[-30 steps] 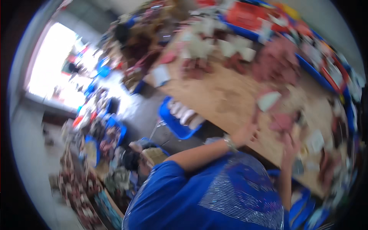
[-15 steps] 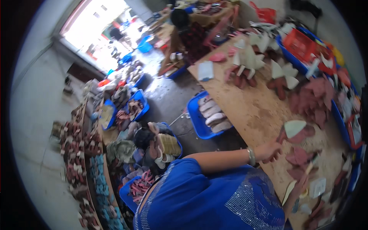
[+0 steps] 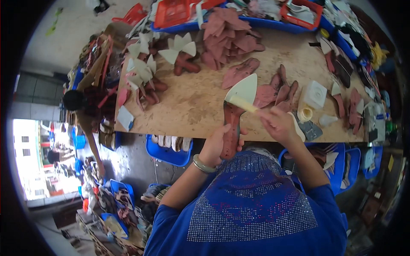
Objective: The person applies glue to the edges of pink, hand-shaped wooden pieces using a brush. They pick up each piece from a pile on the table, apply the adhesive to the edges, and place the treated pieces into a blue bin. The process is repeated continuously for multiple items.
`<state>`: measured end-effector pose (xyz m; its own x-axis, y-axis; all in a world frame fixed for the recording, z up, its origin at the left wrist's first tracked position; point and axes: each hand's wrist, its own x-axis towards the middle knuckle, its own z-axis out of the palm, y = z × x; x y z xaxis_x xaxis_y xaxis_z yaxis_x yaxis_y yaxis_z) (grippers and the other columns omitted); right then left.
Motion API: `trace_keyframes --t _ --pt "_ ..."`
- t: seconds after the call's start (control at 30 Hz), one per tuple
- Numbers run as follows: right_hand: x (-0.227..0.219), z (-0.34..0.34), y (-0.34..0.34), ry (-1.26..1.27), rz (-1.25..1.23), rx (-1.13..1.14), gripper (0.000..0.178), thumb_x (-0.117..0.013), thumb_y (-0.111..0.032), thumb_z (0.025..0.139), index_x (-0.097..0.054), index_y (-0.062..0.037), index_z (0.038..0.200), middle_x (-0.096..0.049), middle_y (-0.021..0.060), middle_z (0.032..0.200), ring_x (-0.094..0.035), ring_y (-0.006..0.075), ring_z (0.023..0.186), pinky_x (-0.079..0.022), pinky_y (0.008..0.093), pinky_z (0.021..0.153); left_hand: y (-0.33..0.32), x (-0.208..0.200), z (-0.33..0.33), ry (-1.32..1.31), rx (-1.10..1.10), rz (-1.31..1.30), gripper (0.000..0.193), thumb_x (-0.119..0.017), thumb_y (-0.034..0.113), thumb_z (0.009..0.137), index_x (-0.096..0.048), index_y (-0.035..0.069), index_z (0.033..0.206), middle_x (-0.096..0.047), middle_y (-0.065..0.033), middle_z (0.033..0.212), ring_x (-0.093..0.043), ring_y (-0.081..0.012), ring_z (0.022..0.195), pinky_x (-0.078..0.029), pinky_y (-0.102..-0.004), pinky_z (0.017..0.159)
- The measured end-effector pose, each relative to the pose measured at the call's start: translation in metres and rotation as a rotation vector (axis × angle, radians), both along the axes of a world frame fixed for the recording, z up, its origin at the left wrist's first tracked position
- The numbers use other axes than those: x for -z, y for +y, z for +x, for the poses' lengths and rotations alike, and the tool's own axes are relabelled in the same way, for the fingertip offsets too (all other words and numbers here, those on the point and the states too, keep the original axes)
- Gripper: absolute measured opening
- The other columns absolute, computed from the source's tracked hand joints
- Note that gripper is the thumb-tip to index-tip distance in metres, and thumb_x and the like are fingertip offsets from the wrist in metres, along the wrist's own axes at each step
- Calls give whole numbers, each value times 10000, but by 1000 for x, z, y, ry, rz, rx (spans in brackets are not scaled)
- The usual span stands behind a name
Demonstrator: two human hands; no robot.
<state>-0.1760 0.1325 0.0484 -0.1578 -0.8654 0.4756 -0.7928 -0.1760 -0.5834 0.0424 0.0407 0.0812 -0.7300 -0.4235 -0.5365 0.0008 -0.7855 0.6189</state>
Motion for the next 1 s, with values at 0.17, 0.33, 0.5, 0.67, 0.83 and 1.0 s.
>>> trace_keyframes --t 0.17,0.33,0.5,0.67,0.83,1.0 --pt "20 -46 7 57 -3 275 213 -685 -89 835 -709 -110 1045 -615 76 781 -593 248 630 -453 367 518 0 11 -11 -24 125 64 423 -330 319 1024 -468 -16 1241 -614 -143 1063 -588 -206 763 -526 -344 665" --pt "17 -75 36 -21 -33 616 212 -693 -88 834 -710 -110 1044 -632 93 761 -611 268 640 -471 356 538 8 4 -36 -32 134 50 433 -333 334 1023 -470 -11 1246 -610 -146 1058 -583 -208 756 -526 -348 661" --pt "2 -29 51 70 1 302 176 -672 -116 865 -709 -119 1037 -667 103 831 -648 268 701 -515 362 601 18 9 -59 -46 240 58 445 -337 347 1021 -473 -15 1241 -605 -150 1067 -586 -207 754 -528 -348 657" --pt "57 -111 84 1 198 792 156 -658 -142 874 -713 -117 1017 -661 117 793 -649 273 695 -517 369 627 15 20 -69 -85 315 99 447 -329 352 1024 -474 -9 1244 -606 -153 1073 -588 -205 753 -527 -347 645" --pt "53 -96 119 -90 -25 789 153 -670 -131 859 -712 -106 1004 -639 109 757 -624 283 652 -496 371 591 14 30 -80 -93 341 104 467 -304 371 1029 -463 0 1264 -609 -162 1087 -591 -205 759 -527 -344 642" --pt "24 -39 99 173 145 315 282 -694 -115 799 -695 -160 1077 -550 83 683 -577 265 588 -464 391 532 20 23 -89 -93 339 154 487 -274 381 1033 -439 20 1315 -613 -178 1114 -597 -203 763 -532 -336 646"
